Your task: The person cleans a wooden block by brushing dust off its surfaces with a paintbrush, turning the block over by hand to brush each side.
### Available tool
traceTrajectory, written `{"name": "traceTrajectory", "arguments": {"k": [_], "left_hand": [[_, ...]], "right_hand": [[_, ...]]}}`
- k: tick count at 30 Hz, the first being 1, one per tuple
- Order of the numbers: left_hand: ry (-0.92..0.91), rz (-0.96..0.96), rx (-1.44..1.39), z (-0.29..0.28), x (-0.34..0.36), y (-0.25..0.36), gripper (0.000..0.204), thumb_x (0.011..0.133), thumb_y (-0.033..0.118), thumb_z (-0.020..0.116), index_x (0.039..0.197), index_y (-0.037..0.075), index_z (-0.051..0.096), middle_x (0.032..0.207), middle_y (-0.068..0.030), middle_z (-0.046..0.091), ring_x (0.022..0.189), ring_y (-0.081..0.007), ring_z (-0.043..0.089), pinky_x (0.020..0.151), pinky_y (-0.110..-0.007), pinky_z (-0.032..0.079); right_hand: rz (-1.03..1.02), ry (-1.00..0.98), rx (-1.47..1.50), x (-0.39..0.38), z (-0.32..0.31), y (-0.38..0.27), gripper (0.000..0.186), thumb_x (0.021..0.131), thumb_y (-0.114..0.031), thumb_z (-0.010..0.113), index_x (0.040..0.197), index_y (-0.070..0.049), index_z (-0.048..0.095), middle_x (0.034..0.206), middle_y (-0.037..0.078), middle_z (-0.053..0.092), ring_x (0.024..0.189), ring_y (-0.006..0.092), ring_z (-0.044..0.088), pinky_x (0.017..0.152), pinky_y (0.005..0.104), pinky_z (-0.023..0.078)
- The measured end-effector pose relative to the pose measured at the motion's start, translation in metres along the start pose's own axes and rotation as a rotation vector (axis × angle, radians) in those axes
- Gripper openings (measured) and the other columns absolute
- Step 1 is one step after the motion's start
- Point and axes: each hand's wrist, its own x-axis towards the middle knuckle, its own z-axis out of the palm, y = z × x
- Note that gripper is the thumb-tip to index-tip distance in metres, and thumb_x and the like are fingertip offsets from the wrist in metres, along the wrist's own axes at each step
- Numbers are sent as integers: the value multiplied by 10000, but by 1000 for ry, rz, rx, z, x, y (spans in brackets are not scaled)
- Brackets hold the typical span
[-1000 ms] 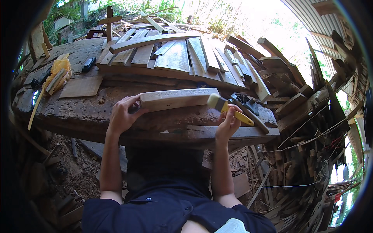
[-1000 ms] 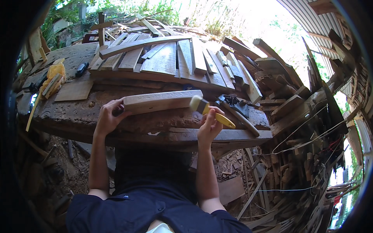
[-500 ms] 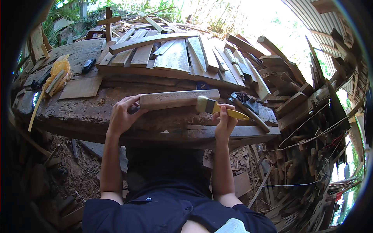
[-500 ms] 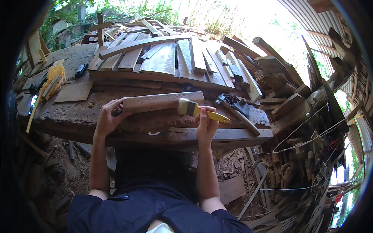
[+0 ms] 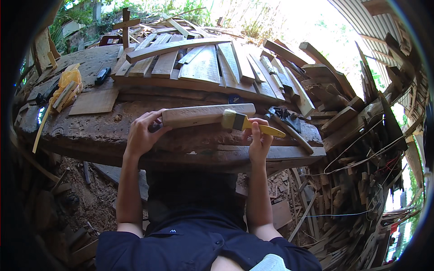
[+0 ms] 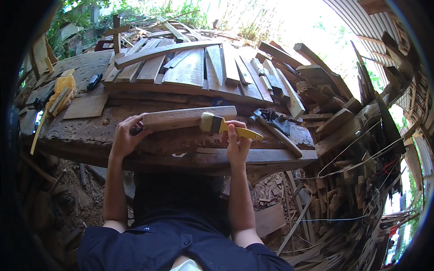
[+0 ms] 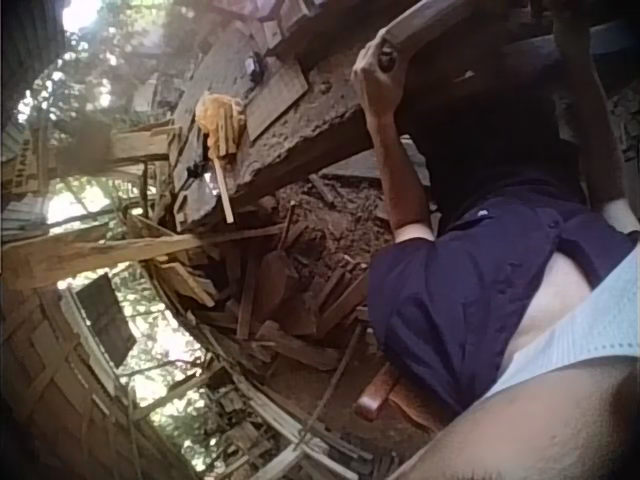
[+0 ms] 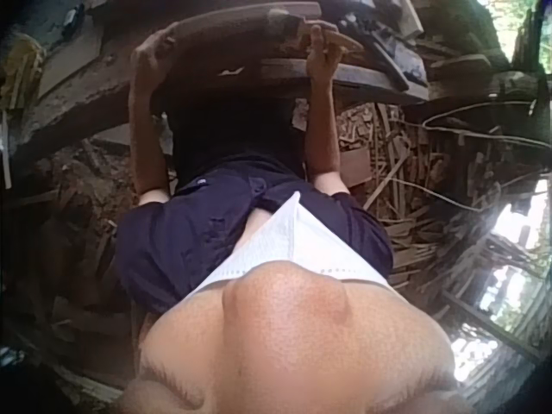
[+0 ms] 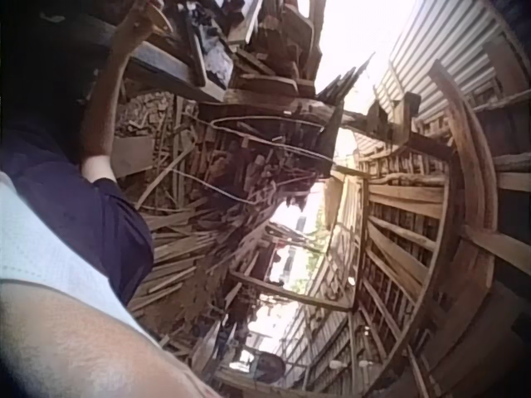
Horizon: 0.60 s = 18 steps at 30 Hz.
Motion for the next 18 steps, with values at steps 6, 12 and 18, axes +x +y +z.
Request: {"name": "traceTrajectory", "arguments": {"k": [6,12,18], "left_hand": [[15,7,-13,2,-1,-2,550,830,236,907,1321,56,737,1064,-112,769,856,-230,739,827,-378,592],[-9,-28,-2,1,0,-2,545,832,229,906,1320,54,736,1060,-112,767,847,-232,737,827,-380,592],[-8,-11,-18,3,0,-2,538,834,228,907,1316,56,739,1076,-114,772,847,-232,737,828,-377,594]], "right_hand": [[-45,305,-69,6,7,-5,215,1127,-235,573,1205,-57,664,741,28,635,601,87,591,517,214,449],[36,138,-28,7,6,-2,193,1121,-199,576,1205,-53,670,728,26,635,606,89,593,521,232,450],[34,119,-2,2,6,-7,170,1107,-163,573,1141,-45,691,723,15,633,592,85,574,532,222,433]]}}
